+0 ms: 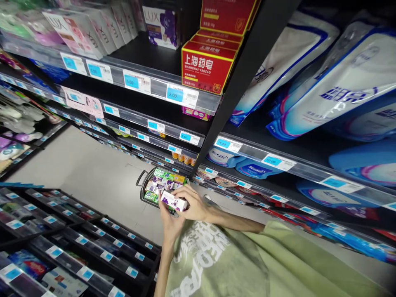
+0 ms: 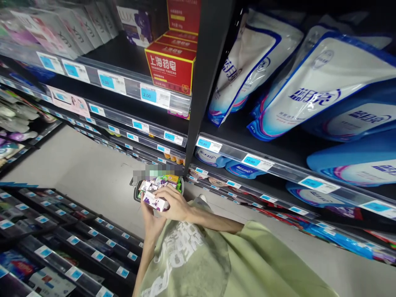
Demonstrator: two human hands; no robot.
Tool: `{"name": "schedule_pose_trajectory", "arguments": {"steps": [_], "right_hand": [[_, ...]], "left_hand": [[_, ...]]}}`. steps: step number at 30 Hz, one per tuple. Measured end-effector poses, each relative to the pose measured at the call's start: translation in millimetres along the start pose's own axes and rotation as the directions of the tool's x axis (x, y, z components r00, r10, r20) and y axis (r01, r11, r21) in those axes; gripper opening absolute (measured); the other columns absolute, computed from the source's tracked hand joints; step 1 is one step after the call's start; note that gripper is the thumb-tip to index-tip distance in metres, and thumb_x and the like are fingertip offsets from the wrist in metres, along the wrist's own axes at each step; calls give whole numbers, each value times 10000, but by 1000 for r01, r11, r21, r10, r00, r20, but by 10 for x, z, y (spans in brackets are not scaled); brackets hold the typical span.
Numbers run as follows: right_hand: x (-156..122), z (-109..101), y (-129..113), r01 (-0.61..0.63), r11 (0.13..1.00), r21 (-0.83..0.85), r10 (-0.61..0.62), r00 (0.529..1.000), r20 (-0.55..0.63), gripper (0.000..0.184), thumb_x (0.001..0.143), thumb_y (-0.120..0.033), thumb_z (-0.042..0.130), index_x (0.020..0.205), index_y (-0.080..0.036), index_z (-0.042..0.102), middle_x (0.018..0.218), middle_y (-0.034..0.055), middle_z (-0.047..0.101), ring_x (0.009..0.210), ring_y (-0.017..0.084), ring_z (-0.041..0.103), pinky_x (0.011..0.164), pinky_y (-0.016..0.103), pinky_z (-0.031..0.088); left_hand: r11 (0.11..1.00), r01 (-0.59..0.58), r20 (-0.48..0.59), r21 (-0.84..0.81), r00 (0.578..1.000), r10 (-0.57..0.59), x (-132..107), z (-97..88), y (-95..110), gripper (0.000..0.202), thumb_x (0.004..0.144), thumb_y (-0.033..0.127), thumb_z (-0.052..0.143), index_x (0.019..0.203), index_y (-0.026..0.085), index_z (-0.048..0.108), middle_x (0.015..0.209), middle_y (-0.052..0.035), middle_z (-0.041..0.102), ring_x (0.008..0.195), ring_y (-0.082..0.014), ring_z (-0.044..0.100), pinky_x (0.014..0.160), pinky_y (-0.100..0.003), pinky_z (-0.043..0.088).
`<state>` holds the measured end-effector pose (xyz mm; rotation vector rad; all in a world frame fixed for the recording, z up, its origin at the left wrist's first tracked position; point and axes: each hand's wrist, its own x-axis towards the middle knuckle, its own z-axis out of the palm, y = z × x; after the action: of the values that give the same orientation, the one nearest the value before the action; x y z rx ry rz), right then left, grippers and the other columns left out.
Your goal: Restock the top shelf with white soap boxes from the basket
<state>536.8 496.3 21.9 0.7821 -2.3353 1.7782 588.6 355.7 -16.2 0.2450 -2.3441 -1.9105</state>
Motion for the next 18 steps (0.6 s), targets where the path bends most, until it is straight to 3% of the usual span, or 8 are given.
{"name": "schedule_pose_trajectory", "arguments": {"steps": [7,11,15,18], "right_hand": [[142,-76,1,63,997,44,-64,998,15,539,796,-334,836,1266,-268,583,1294,114,688,1161,271,644,1043,473,460],[124,-177,-41,-73,992,106,74,997,-6,442,890,-314,728,1303,-274,577,1354,125,640,1246,290,597,1069,483,446],[-67,-225,151,-350,932,95,354,935,-28,286,962,-374,612,1240,-308,614,1210,109,678,1081,293,643,953,468,498],[-187,-265,355,-469,882,36,469,883,20,254,940,-444,592,1152,-324,666,1050,96,713,937,303,666,891,493,522]], "left_hand": [[996,-55,-58,64,997,59,224,-71,31,1262,617,334,897,1623,255,141,1555,-195,404,1393,-384,495,1170,-579,408],[991,-109,-114,83,986,118,512,-188,169,1284,619,354,900,1628,239,115,1544,-205,409,1404,-380,479,1183,-580,389],[954,-252,-156,159,948,277,1026,-402,593,1141,651,318,862,1596,229,228,1496,-195,460,1337,-373,541,1151,-565,435],[896,-410,-193,173,878,439,1512,-548,1135,1079,643,357,883,1546,247,301,1452,-174,506,1282,-363,584,1107,-546,482]]}}
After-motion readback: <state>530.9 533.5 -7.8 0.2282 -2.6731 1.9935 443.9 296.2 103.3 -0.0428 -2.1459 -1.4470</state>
